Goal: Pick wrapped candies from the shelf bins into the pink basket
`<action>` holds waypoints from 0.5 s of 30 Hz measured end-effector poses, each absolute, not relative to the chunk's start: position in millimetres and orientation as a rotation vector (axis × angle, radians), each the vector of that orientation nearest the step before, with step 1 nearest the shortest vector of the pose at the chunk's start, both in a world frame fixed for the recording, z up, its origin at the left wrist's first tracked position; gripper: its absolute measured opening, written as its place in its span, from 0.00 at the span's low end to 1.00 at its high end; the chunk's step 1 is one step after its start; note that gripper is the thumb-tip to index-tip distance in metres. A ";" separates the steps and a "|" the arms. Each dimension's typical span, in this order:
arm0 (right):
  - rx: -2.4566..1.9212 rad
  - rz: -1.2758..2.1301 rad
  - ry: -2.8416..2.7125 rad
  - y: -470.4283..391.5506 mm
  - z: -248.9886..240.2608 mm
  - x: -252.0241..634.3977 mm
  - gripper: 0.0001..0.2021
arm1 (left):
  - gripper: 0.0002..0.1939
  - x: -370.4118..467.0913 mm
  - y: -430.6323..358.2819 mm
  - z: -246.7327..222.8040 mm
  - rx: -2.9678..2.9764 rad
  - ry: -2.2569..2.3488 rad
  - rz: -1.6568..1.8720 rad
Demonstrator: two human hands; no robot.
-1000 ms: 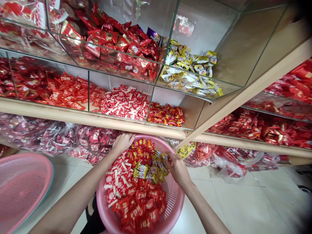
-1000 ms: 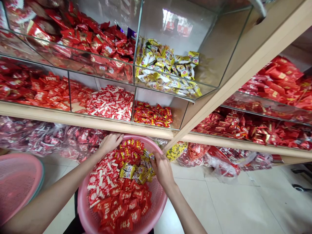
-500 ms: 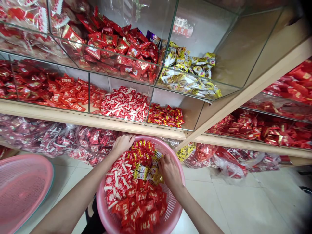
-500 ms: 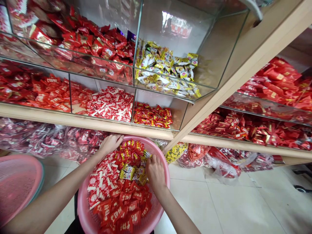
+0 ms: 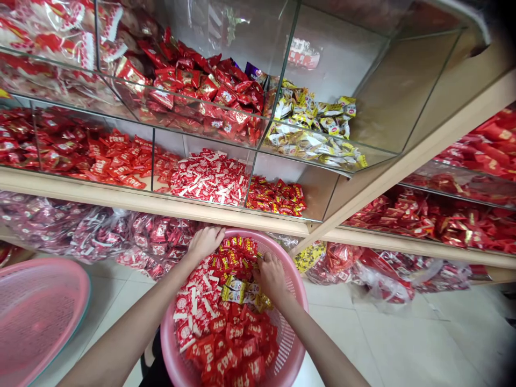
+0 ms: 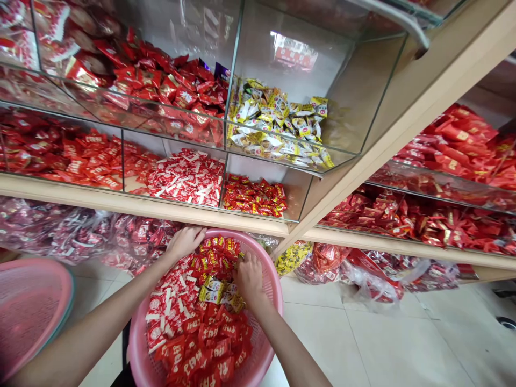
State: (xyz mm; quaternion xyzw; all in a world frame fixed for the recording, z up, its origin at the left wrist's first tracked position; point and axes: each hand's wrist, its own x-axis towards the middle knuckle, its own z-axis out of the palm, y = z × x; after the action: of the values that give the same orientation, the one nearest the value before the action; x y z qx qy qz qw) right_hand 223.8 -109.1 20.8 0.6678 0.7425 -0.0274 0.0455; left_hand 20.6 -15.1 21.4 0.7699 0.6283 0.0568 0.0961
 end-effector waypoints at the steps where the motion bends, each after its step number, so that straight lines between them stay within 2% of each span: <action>1: 2.046 -0.082 2.265 -109.8 20.6 224.6 0.10 | 0.28 20.5 -15.1 21.4 2.277 1.862 0.167; 15: 2.110 0.001 2.293 -108.7 29.8 236.7 0.10 | 0.27 20.4 -15.4 24.0 2.310 1.836 0.169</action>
State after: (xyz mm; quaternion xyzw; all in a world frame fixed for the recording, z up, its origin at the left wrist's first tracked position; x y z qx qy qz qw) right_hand 236.7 -108.7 29.8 0.6771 0.7358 0.0002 0.0128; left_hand 20.4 -15.4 24.0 0.7781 0.6186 0.0569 0.0931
